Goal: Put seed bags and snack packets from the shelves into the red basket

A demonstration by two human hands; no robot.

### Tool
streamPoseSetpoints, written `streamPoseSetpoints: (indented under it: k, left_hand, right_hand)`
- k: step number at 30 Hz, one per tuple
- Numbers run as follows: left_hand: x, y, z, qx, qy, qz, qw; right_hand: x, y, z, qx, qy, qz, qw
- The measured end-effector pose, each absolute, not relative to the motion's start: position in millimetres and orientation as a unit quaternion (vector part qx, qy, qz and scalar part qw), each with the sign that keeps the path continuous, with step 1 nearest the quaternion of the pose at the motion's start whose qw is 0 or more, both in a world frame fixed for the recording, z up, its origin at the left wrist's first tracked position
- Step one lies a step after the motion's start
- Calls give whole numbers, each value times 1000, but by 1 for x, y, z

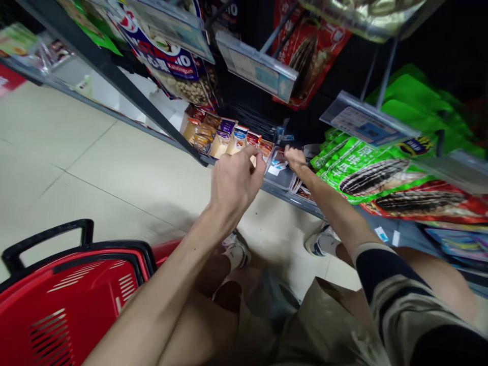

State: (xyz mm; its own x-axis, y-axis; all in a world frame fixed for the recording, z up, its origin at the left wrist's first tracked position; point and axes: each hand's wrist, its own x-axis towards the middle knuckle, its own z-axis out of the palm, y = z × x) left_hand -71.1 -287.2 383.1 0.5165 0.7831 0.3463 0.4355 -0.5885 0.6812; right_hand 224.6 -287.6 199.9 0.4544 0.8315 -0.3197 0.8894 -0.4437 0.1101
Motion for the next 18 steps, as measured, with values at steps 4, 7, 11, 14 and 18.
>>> streamPoseSetpoints:
  k: [4, 7, 11, 14, 18]
  left_hand:
    - [-74, -288, 388, 819, 359, 356, 272]
    - [-76, -275, 383, 814, 346, 369, 286]
    - [-84, -248, 385, 810, 342, 382, 283]
    - [-124, -235, 397, 803, 377, 375, 270]
    - [-263, -260, 392, 759, 474, 376, 239]
  right_hand:
    - [203, -304, 226, 839, 523, -95, 118]
    - [169, -345, 255, 817, 562, -88, 96]
    - [126, -444, 293, 758, 637, -94, 106]
    - [120, -529, 303, 722, 671, -87, 143]
    - [151, -604, 287, 733, 660, -87, 139]
